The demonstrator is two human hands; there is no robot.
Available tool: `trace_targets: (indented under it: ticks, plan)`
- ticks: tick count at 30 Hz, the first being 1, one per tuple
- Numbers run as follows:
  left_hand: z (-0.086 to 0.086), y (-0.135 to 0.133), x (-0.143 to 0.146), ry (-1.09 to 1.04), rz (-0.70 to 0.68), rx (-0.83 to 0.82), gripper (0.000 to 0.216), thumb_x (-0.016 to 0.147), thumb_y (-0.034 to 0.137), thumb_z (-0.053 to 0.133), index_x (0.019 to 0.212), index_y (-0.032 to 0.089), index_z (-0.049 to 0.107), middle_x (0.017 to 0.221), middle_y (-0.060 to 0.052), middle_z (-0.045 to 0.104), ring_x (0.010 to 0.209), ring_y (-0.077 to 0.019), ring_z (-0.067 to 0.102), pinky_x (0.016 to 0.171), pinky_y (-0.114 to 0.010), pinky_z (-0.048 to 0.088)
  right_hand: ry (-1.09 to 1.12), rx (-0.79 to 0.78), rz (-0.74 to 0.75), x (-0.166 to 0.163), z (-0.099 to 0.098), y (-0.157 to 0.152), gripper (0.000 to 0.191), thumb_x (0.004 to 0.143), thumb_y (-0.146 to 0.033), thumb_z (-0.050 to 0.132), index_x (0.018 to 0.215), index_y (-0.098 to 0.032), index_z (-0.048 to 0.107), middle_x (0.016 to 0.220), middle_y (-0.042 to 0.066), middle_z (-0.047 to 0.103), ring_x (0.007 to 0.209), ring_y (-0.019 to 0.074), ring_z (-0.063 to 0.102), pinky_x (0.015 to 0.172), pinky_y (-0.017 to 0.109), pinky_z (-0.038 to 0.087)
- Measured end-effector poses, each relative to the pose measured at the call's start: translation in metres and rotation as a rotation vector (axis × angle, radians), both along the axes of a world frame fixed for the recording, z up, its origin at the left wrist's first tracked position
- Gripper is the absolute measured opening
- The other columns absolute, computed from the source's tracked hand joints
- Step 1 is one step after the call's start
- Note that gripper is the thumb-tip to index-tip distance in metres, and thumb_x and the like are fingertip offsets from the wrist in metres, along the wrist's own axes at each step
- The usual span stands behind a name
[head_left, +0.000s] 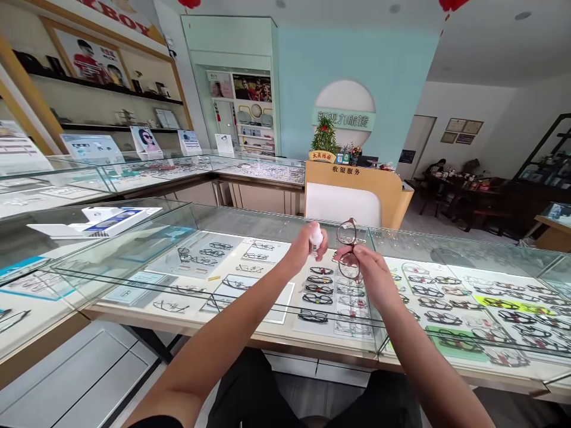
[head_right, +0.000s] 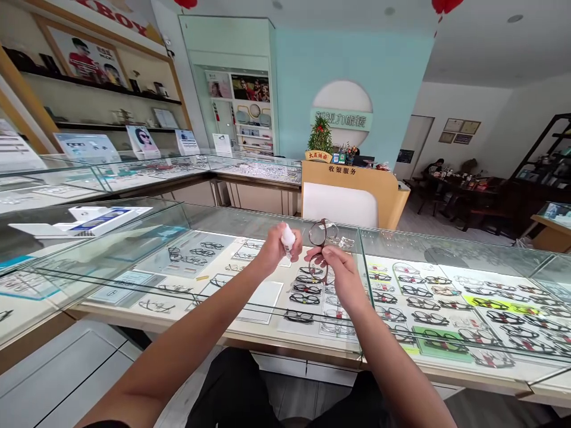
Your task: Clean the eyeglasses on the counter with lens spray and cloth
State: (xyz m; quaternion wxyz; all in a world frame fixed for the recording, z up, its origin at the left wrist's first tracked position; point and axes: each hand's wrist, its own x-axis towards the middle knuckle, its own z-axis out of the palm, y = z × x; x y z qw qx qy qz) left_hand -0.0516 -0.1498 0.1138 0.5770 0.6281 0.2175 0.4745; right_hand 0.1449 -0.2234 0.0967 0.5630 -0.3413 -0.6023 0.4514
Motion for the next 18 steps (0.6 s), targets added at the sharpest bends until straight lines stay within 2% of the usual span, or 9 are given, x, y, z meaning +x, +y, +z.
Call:
trace_targets:
  ticks: [2, 3, 7, 12, 18]
  plan:
    - [-0.007, -0.002, 0.004, 0.095, 0.134, 0.092, 0.067, 0.091, 0.079, 0.05, 0.059, 0.021, 0.055, 0.052, 0.0, 0.045, 0.05, -0.0129, 0.043, 0.051, -0.029, 0.036, -0.07, 0.023, -0.038, 0.001, -0.003, 0.0, 0.04, 0.104, -0.054, 0.058, 0.094, -0.026, 0.085, 0.103, 0.007, 0.08, 0.094, 0.026, 0.062, 0.09, 0.038, 0.049]
    - [-0.011, -0.002, 0.005, 0.14, 0.159, 0.12, 0.065, 0.092, 0.077, 0.049, 0.059, 0.021, 0.055, 0.052, -0.001, 0.046, 0.05, -0.0127, 0.044, 0.052, -0.029, 0.036, -0.091, 0.037, -0.045, 0.001, -0.004, 0.0, 0.04, 0.104, -0.055, 0.058, 0.093, -0.026, 0.085, 0.103, 0.007, 0.08, 0.094, 0.0259, 0.062, 0.091, 0.038, 0.049]
    - [-0.021, -0.001, 0.011, 0.251, 0.178, 0.16, 0.063, 0.094, 0.074, 0.046, 0.062, 0.02, 0.055, 0.052, 0.0, 0.048, 0.049, -0.0123, 0.042, 0.052, -0.029, 0.032, -0.115, 0.086, -0.023, -0.004, -0.007, 0.0, 0.04, 0.104, -0.053, 0.058, 0.092, -0.027, 0.086, 0.099, 0.005, 0.08, 0.091, 0.025, 0.06, 0.092, 0.038, 0.048]
    - [-0.027, 0.002, 0.011, 0.25, 0.182, 0.133, 0.063, 0.095, 0.075, 0.046, 0.066, 0.02, 0.057, 0.055, -0.001, 0.05, 0.053, -0.013, 0.043, 0.053, -0.029, 0.034, -0.111, 0.071, -0.006, -0.006, -0.007, 0.0, 0.04, 0.104, -0.053, 0.058, 0.093, -0.028, 0.086, 0.099, 0.005, 0.079, 0.092, 0.0252, 0.061, 0.093, 0.038, 0.048]
    - [-0.042, -0.006, 0.009, 0.276, 0.133, 0.084, 0.065, 0.096, 0.076, 0.044, 0.066, 0.02, 0.057, 0.057, -0.001, 0.051, 0.053, -0.0127, 0.045, 0.055, -0.029, 0.035, -0.094, 0.066, -0.154, 0.001, -0.007, 0.012, 0.04, 0.103, -0.054, 0.057, 0.094, -0.027, 0.085, 0.102, 0.005, 0.078, 0.094, 0.0254, 0.059, 0.093, 0.037, 0.047]
